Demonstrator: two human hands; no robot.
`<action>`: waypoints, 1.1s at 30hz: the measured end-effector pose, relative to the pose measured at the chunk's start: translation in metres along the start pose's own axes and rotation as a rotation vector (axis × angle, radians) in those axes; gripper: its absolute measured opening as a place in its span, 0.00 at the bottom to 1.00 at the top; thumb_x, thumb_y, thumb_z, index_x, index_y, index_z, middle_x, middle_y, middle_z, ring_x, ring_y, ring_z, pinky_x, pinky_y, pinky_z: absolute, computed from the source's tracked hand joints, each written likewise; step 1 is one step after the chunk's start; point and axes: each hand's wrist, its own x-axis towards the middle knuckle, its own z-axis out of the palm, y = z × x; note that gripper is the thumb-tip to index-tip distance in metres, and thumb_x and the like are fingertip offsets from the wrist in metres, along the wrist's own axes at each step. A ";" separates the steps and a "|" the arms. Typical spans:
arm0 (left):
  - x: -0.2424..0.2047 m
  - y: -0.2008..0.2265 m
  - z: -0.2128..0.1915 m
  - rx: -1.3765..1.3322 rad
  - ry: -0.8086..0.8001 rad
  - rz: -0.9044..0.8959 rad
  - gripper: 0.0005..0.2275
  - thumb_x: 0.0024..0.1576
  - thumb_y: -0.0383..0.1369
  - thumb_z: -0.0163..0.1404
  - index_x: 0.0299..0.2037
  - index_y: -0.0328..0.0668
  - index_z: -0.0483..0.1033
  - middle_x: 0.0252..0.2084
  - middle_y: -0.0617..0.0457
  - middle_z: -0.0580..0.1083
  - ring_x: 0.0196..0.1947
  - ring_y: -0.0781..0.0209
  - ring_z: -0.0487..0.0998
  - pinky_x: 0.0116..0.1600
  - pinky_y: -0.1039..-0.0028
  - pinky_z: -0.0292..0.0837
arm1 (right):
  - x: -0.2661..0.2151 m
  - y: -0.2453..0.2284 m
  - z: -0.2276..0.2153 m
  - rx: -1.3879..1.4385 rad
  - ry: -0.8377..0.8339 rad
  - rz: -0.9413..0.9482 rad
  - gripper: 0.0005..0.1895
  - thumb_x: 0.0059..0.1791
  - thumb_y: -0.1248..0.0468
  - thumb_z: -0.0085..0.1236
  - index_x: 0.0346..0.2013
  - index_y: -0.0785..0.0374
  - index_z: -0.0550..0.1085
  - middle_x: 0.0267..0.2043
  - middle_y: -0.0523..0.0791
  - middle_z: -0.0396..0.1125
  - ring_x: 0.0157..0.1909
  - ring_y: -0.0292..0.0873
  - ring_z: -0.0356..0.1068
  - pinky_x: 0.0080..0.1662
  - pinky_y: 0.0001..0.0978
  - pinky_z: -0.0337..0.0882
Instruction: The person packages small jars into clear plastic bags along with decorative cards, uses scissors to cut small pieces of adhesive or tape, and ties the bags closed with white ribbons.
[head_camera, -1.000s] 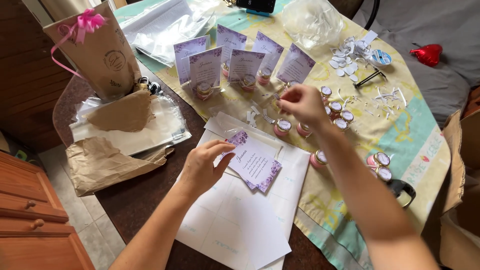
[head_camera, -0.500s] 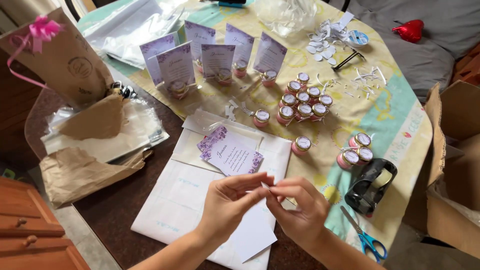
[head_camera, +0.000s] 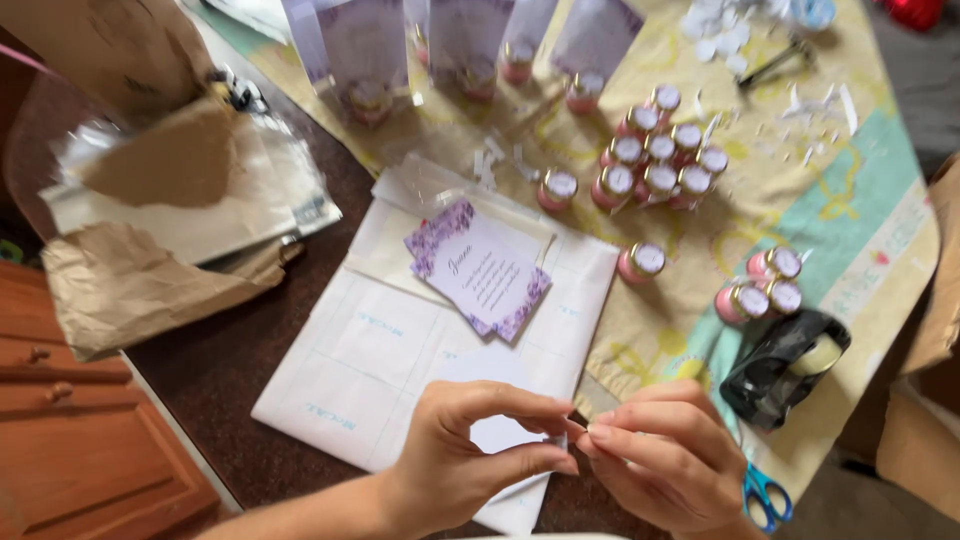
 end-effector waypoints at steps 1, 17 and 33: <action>0.001 0.005 -0.001 -0.009 0.005 -0.021 0.14 0.52 0.27 0.63 0.48 0.37 0.79 0.39 0.45 0.83 0.39 0.63 0.84 0.52 0.75 0.84 | 0.001 -0.005 -0.002 0.005 -0.010 0.021 0.09 0.46 0.64 0.66 0.39 0.59 0.77 0.36 0.44 0.72 0.34 0.36 0.74 0.38 0.25 0.75; -0.003 0.001 -0.006 0.034 -0.146 0.065 0.12 0.53 0.27 0.65 0.46 0.41 0.80 0.46 0.46 0.82 0.43 0.57 0.87 0.51 0.74 0.85 | -0.017 -0.020 -0.014 -0.092 -0.120 0.000 0.07 0.50 0.62 0.59 0.43 0.53 0.78 0.45 0.35 0.70 0.46 0.32 0.67 0.47 0.23 0.81; -0.001 0.003 -0.004 0.057 -0.178 0.119 0.09 0.57 0.26 0.61 0.46 0.35 0.79 0.44 0.42 0.82 0.43 0.53 0.87 0.48 0.72 0.87 | -0.021 -0.017 -0.010 -0.123 -0.072 -0.037 0.06 0.50 0.62 0.59 0.42 0.53 0.78 0.44 0.36 0.70 0.46 0.32 0.68 0.45 0.23 0.82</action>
